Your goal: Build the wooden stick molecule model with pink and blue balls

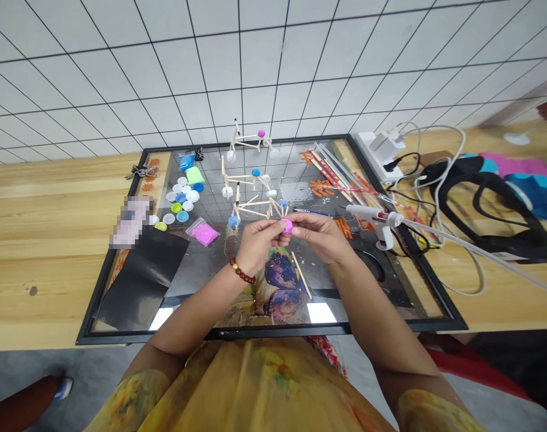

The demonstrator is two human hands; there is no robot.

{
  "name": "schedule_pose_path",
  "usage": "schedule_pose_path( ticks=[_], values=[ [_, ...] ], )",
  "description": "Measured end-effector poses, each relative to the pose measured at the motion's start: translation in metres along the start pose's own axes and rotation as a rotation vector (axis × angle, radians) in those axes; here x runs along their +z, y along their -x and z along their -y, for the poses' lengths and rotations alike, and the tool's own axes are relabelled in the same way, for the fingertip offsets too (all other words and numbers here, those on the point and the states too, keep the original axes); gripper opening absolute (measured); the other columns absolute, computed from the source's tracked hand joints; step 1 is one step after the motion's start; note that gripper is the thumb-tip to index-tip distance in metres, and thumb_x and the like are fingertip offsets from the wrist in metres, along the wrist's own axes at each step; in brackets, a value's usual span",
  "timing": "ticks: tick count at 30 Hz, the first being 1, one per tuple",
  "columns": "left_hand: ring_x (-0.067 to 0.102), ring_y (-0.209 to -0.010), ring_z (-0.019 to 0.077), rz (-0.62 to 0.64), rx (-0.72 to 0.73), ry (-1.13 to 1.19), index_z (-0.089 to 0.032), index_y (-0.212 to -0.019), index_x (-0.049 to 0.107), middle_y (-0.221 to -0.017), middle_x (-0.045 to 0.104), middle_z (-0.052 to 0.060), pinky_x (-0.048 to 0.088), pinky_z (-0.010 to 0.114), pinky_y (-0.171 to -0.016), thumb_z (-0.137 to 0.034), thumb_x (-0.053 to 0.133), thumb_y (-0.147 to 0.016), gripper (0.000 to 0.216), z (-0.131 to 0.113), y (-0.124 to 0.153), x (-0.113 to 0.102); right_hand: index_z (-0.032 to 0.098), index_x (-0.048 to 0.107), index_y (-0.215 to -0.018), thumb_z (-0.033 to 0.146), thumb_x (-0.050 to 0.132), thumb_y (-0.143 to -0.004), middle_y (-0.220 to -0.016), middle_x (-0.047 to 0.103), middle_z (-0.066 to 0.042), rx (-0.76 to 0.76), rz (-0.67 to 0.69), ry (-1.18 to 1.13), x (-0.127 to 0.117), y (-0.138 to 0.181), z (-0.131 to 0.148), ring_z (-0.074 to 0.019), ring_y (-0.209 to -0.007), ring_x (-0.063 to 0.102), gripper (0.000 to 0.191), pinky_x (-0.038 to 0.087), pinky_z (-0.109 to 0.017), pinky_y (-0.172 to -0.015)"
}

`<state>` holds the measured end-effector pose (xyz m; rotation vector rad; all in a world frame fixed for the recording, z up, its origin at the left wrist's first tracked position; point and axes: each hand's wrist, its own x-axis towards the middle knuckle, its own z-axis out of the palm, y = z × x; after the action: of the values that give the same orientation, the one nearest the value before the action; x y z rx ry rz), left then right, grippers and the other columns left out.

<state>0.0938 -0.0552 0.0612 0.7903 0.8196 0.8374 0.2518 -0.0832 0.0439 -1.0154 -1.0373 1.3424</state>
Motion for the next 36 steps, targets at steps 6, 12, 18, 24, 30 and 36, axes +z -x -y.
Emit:
schedule_pose_path(
  ticks=[6,12,18,24,30,36],
  values=[
    [0.06,-0.053,0.0098,-0.001,-0.022,-0.02,-0.013,-0.072,0.073,-0.059,0.065,0.002,0.051,0.026,-0.06,-0.044,0.084,-0.058,0.036,0.0,0.001,0.0,0.025,0.076,-0.09,0.032,0.086,-0.064,-0.083,0.074,-0.001,-0.019,0.0,0.038,0.003,0.0,0.0,-0.015,-0.074,0.066,0.028,0.055,-0.032,-0.075],
    [0.06,-0.058,0.0094,0.02,0.132,-0.162,-0.015,-0.075,0.075,-0.061,0.067,0.001,0.05,0.025,-0.063,-0.044,0.08,-0.064,0.031,0.006,-0.001,-0.001,0.023,0.074,-0.082,0.033,0.086,-0.064,-0.073,0.071,0.001,-0.032,-0.027,0.014,0.007,-0.001,0.001,-0.0139,-0.064,0.064,0.023,0.055,-0.031,-0.068],
    [0.064,-0.063,0.0126,0.1,-0.021,0.003,-0.013,-0.079,0.074,-0.074,0.073,0.007,0.053,0.029,-0.069,-0.04,0.079,-0.064,0.031,0.005,-0.002,-0.002,0.023,0.074,-0.075,0.034,0.085,-0.065,-0.071,0.07,0.001,-0.062,-0.191,-0.017,0.005,-0.002,-0.001,-0.0119,-0.061,0.06,0.018,0.052,-0.028,-0.064],
    [0.064,-0.066,0.0127,0.101,-0.156,-0.029,-0.012,-0.073,0.072,-0.072,0.071,0.007,0.053,0.029,-0.069,-0.041,0.083,-0.061,0.033,-0.003,-0.006,-0.006,0.028,0.078,-0.086,0.039,0.082,-0.069,-0.094,0.073,-0.003,-0.167,-0.096,0.178,0.001,-0.001,0.0,-0.0195,-0.09,0.066,0.02,0.053,-0.036,-0.085],
    [0.062,-0.063,0.0126,-0.049,-0.123,0.048,-0.012,-0.071,0.072,-0.068,0.069,0.005,0.052,0.03,-0.07,-0.036,0.086,-0.056,0.031,-0.002,-0.006,-0.004,0.03,0.072,-0.112,0.034,0.084,-0.067,-0.116,0.069,-0.006,-0.361,-0.06,0.462,0.001,0.001,-0.001,-0.0227,-0.107,0.062,0.047,0.049,-0.04,-0.096],
    [0.062,-0.07,0.0132,-0.066,0.056,-0.054,-0.016,-0.072,0.075,-0.071,0.07,0.003,0.051,0.031,-0.077,-0.038,0.081,-0.064,0.024,0.009,-0.005,-0.003,0.03,0.077,-0.093,0.032,0.082,-0.07,-0.1,0.073,-0.004,-0.433,-0.131,0.458,0.005,0.002,-0.001,-0.021,-0.098,0.065,0.024,0.048,-0.04,-0.098]
  ],
)
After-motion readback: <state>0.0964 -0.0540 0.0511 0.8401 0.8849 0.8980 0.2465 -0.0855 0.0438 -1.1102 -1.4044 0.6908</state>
